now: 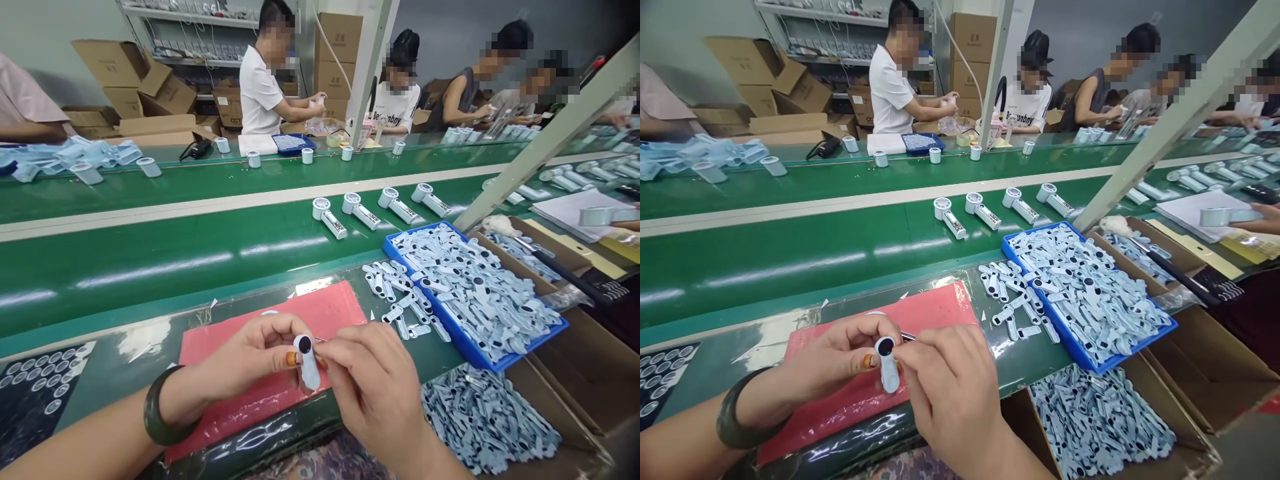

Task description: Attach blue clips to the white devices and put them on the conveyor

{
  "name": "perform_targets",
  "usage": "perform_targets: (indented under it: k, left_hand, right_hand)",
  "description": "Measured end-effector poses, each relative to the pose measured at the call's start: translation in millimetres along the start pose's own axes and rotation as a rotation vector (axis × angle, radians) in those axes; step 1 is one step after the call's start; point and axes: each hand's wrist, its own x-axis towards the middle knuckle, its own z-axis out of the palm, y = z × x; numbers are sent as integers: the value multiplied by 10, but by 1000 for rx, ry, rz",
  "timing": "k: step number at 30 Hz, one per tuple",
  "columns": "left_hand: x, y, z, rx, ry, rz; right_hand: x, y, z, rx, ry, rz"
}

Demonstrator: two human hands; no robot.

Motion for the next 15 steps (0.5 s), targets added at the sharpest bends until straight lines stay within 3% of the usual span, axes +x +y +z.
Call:
perform_targets:
  k: [7,15]
  left_hand:
    - [-4,28,52,10,-69,-88]
    - [0,27,28,-3,-70,-169]
  right_hand:
    - [-53,-42,-24,-96,-82,-30]
    - [-99,-2,-69,-154,-194,-90]
